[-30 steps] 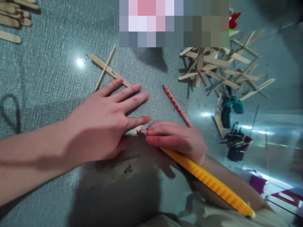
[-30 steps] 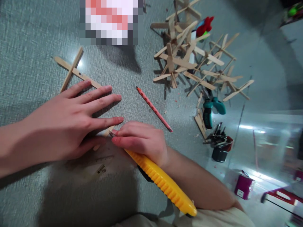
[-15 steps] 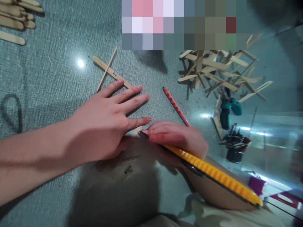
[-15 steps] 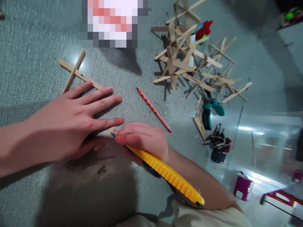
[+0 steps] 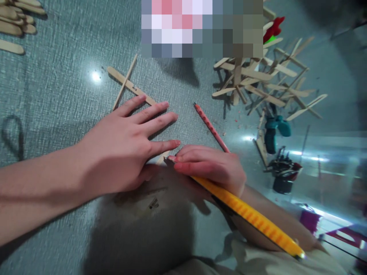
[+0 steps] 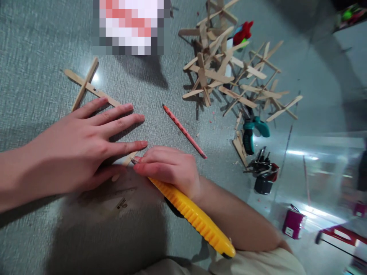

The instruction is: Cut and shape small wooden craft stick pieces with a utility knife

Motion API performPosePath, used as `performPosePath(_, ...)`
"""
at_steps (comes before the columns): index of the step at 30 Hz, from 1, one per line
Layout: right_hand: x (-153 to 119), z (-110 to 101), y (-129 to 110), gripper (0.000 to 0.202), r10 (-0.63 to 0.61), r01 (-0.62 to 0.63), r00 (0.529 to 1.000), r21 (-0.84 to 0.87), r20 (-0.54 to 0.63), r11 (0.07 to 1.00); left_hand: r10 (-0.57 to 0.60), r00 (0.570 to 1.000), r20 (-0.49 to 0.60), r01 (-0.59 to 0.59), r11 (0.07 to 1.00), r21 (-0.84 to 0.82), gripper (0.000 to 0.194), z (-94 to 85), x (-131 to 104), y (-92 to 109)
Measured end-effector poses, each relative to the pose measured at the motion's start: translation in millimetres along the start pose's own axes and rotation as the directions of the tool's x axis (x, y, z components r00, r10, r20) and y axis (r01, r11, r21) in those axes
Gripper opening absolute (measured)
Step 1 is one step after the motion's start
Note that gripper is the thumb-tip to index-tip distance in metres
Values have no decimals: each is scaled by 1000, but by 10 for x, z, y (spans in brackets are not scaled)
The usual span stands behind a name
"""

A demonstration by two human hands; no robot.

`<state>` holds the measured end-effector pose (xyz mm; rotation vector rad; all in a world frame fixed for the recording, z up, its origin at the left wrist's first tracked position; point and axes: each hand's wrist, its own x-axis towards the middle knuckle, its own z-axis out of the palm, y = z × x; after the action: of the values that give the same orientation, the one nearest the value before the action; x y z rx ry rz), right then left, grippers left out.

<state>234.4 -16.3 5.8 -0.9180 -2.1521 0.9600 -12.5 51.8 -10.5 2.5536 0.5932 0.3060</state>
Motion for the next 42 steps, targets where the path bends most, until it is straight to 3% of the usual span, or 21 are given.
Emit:
performPosePath(11,-31,-3,16,24,9,-6,999,58,-50,998,-3,1000,28,2,999,33,49,-12,12,9)
performPosePath(34,-14,-15,5,14,19,-19,1000,-8,12,1000,-1,1000,30,1,1000,17,51,-10,0,-13)
performPosePath(42,-2,101,37,29,23,-14,976,44,-214,999,0,997,-77,12,988,156,35,-4,-2,109)
